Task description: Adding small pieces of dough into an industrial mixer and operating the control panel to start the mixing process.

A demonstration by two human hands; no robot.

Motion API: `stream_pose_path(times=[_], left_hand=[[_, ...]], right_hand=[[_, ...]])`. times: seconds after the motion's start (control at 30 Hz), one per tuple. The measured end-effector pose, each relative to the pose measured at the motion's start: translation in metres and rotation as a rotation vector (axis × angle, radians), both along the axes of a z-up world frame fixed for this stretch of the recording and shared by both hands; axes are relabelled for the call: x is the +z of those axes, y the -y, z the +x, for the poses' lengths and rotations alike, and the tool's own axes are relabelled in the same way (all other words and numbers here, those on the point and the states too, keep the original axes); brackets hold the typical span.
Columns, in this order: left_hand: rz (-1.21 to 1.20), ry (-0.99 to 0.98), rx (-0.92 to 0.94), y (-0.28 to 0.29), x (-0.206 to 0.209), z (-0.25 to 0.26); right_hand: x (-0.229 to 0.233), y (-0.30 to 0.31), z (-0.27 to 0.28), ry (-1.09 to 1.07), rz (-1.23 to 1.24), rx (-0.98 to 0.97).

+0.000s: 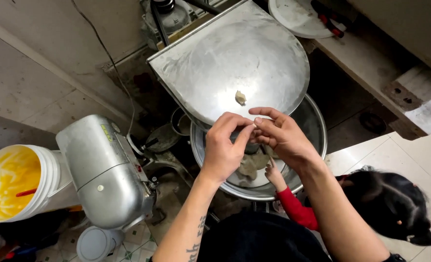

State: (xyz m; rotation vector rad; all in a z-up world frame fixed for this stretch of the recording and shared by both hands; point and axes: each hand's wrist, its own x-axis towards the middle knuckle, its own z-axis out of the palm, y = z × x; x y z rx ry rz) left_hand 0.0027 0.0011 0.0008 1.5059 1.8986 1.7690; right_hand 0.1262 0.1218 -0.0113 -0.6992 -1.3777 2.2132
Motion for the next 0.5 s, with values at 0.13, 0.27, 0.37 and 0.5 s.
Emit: stream_pose_path(times=[0.13, 0.27, 0.37, 0.5], left_hand=[[-0.002, -0.104, 0.05, 0.0, 0.001, -0.002], [0.003, -0.076, 0.018, 0.004, 0.01, 0.002], [0.012, -0.092, 0.056, 0.003, 0.001, 0.001], [0.02, -0.02, 0.003, 0.003, 0.002, 0.002]], right_hand=[[-0.012, 0.0, -0.002, 0.08, 0.021, -0.028], [-0.015, -0.003, -0.001, 0.071, 0.007, -0.053], [-0.013, 0.001, 0.0, 0.061, -0.016, -0.044], [-0.017, 0.001, -0.002, 0.021, -0.057, -0.046]])
